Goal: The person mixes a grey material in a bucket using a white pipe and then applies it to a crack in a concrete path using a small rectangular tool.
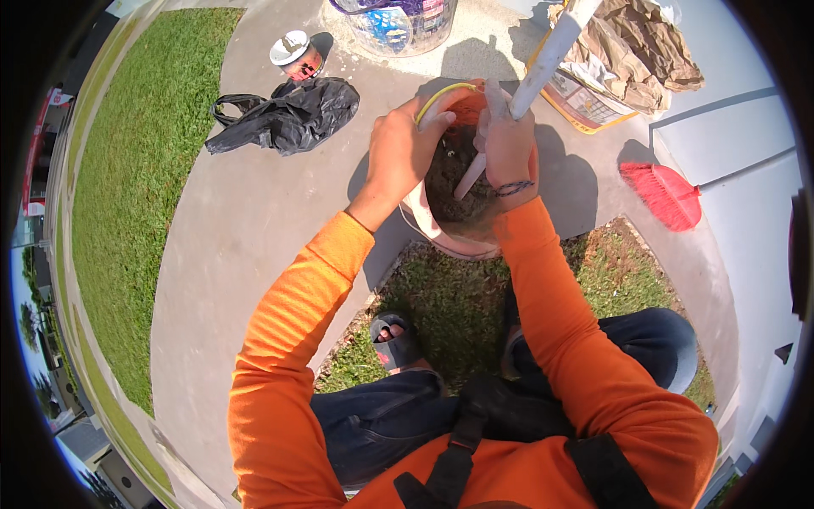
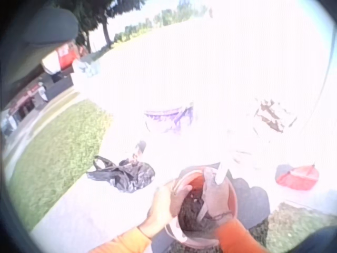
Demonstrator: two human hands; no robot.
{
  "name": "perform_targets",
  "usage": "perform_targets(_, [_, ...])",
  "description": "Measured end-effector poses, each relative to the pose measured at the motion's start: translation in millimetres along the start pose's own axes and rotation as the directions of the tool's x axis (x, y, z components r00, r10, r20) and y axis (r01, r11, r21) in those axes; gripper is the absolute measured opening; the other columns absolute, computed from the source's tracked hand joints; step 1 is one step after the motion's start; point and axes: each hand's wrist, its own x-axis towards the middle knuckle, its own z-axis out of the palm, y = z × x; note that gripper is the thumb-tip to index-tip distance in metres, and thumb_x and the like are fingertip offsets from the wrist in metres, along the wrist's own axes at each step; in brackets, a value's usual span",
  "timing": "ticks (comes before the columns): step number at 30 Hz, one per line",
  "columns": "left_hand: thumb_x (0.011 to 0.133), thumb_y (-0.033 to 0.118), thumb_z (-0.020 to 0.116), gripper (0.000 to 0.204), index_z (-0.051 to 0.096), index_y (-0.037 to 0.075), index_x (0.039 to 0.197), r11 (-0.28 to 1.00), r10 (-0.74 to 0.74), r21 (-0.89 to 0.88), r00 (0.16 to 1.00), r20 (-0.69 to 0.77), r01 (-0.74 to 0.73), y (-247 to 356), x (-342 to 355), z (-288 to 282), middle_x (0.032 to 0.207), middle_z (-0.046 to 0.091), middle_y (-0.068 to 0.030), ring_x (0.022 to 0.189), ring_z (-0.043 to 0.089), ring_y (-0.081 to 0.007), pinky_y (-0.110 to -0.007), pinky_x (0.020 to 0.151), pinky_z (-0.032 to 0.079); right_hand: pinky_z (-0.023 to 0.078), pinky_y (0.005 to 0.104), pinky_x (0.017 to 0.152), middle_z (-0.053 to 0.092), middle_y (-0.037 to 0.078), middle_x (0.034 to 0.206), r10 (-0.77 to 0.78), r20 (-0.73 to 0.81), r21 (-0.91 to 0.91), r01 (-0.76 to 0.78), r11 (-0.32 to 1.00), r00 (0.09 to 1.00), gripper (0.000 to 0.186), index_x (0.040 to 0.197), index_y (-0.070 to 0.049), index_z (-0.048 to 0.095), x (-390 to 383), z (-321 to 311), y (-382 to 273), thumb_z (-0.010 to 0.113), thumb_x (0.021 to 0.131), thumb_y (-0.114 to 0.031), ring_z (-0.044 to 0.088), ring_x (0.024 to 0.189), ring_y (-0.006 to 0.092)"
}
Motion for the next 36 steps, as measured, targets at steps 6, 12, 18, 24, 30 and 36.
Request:
perform_targets(6, [0.092, 0.027, 0.067, 0.034, 0.069, 0.001, 0.115, 1.000, -0.006, 0.010, 1.000, 0.001, 0.006, 7.3, 5.0, 0.4, 0.085, 0.072, -0.0160, 0.078, 0.069, -0.0243, -0.036, 0.074, 0.052, 0.025, 0.0242, 0.040, 0.042, -0.004, 0.058, -0.084, -0.041, 0.137, 0.089, 0.987, 0.996, 0.030, 0.083, -0.006, 0.061, 5.0, -12.8, 0.1, 0.061, 0.100, -0.030, 0.034, 0.043, 0.0064])
perform_targets(12, [0.092, 0.026, 0.066, 0.033, 0.069, 0.002, 0.114, 0.993, 0.046, 0.108, 0.999, 0.008, -0.046, 0.9, 2.3, -4.0, 0.083, 0.072, -0.0148, 0.077, 0.070, -0.0219, -0.035, 0.075, 0.052, 0.024, 0.0238, 0.040, 0.038, -0.006, 0.056, 0.128, 0.064, 0.214, -0.139, 0.967, 0.990, 0.034, 0.078, -0.008, 0.054, -4.4, -12.7, -17.5, 0.061, 0.100, -0.032, 0.031, 0.043, 0.0061])
perform_targets(18, [0.094, 0.025, 0.064, 0.031, 0.069, 0.002, 0.115, 0.999, 0.031, -0.014, 0.999, 0.004, -0.031, -5.2, 4.2, -3.1, 0.082, 0.073, -0.0113, 0.074, 0.067, -0.0144, -0.032, 0.071, 0.052, 0.029, 0.0232, 0.039, 0.044, -0.004, 0.057, 0.036, -0.038, 0.087, -0.033, 0.996, 0.999, 0.028, 0.085, -0.005, 0.061, -0.1, -3.2, 12.2, 0.063, 0.099, -0.029, 0.040, 0.042, 0.0069])
perform_targets(24, [0.095, 0.024, 0.064, 0.030, 0.070, 0.004, 0.116, 0.999, -0.036, 0.024, 0.999, 0.029, 0.035, -3.1, 3.3, -12.5, 0.085, 0.073, -0.0111, 0.073, 0.065, -0.0114, -0.030, 0.071, 0.052, 0.032, 0.0219, 0.041, 0.049, -0.005, 0.059, -0.107, 0.063, 0.366, 0.077, 0.927, 0.992, 0.028, 0.101, -0.003, 0.067, 0.4, -15.8, 2.9, 0.061, 0.100, -0.030, 0.044, 0.046, 0.0056])
perform_targets(30, [0.095, 0.025, 0.063, 0.031, 0.070, 0.005, 0.118, 0.997, 0.060, -0.046, 0.998, -0.015, -0.061, -1.7, -3.2, -10.2, 0.084, 0.073, -0.0109, 0.073, 0.065, -0.0112, -0.030, 0.072, 0.052, 0.028, 0.0233, 0.041, 0.041, -0.005, 0.056, 0.045, 0.095, 0.203, -0.063, 0.977, 0.994, 0.028, 0.085, -0.006, 0.059, -1.3, -7.9, -2.4, 0.058, 0.101, -0.029, 0.038, 0.045, 0.0055])
perform_targets(36, [0.095, 0.026, 0.062, 0.033, 0.069, 0.005, 0.118, 0.999, 0.030, -0.016, 0.999, 0.029, -0.029, -4.2, 5.3, -5.8, 0.082, 0.073, -0.0105, 0.073, 0.066, -0.0120, -0.030, 0.071, 0.052, 0.027, 0.0241, 0.040, 0.039, -0.005, 0.055, -0.049, 0.082, 0.227, 0.029, 0.973, 0.995, 0.029, 0.083, -0.008, 0.052, -2.5, -3.3, 1.8, 0.059, 0.101, -0.030, 0.035, 0.043, 0.0067])
